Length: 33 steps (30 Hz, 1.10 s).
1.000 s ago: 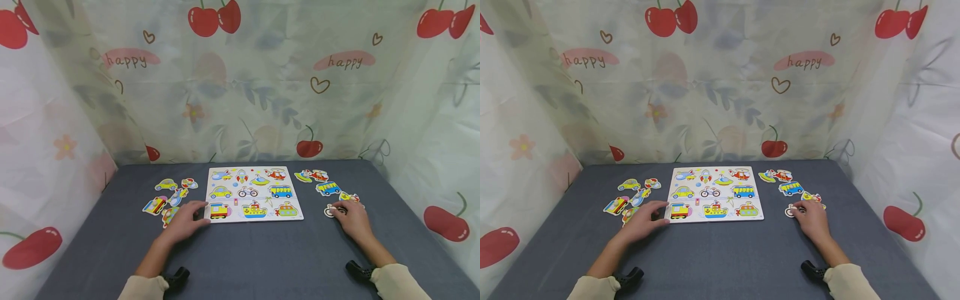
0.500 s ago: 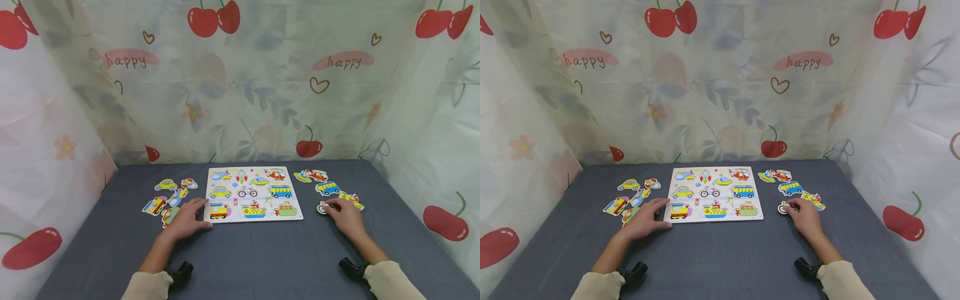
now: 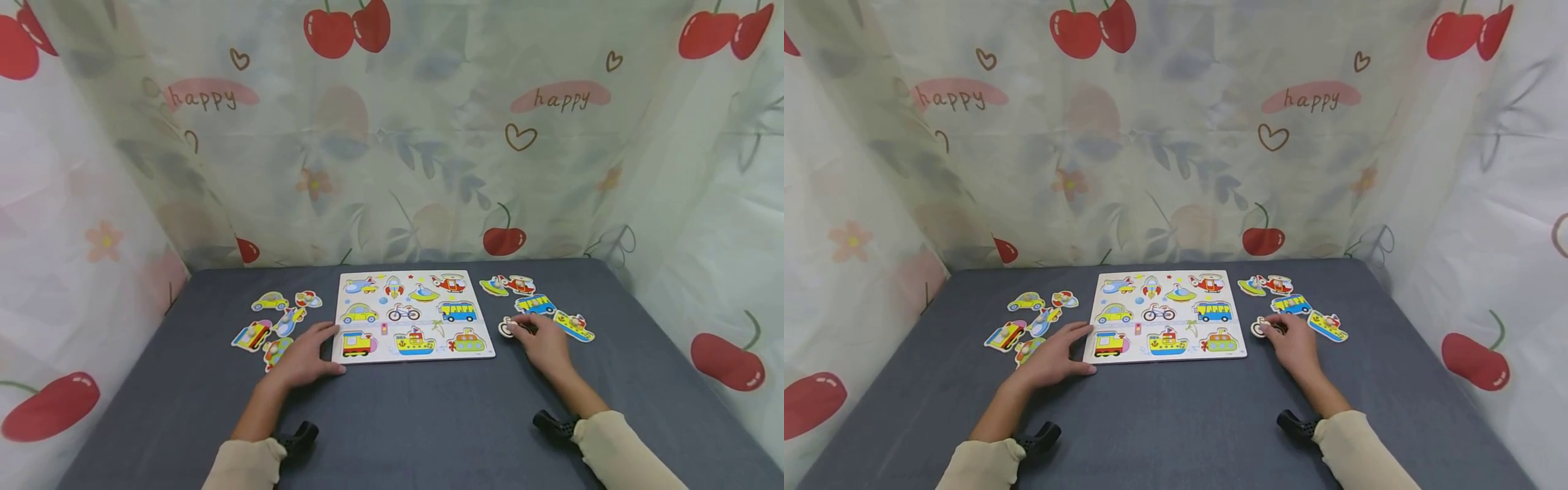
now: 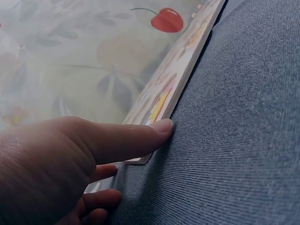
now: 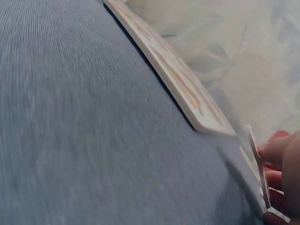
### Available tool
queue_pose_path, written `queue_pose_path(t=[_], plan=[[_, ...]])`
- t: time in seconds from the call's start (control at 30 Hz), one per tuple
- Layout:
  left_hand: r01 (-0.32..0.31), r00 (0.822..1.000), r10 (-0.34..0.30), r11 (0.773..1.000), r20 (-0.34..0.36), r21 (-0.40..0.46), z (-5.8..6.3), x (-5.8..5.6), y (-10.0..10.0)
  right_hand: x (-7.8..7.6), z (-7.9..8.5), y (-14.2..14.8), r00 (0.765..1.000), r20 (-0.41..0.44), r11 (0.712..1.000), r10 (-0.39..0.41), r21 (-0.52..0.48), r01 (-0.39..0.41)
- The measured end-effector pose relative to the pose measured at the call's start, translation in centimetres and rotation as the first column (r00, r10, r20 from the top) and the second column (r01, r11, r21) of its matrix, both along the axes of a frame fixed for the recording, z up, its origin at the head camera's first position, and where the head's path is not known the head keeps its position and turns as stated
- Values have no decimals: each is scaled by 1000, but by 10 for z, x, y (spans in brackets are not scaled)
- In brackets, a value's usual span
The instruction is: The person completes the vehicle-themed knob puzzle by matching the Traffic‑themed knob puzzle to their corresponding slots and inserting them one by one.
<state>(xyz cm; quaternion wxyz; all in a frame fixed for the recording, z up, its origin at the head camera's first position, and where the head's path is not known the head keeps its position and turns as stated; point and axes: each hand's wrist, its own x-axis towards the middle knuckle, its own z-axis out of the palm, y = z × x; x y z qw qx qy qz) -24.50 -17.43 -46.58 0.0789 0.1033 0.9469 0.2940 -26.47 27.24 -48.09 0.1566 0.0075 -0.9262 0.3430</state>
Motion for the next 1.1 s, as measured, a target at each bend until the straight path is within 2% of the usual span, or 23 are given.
queue_pose_path(t=[0.23,0.43,0.7,0.87,1.1], plan=[[5,1000,-4,1000,-7,9,0,1,0,-7,4,-21,1000,16,999,-11,-48,12],[3,1000,-3,999,-13,32,-1,2,0,-14,6,-37,1000,11,997,13,-79,-12],[-2,1000,3,999,-16,33,-1,2,-1,-23,5,-54,999,-5,996,43,-75,-43],[-2,1000,3,1000,-27,28,-1,1,0,-29,6,-65,998,22,994,52,-96,-50],[-1,1000,2,1000,-27,26,-3,0,-1,-35,9,-81,996,25,994,86,-67,-85]])
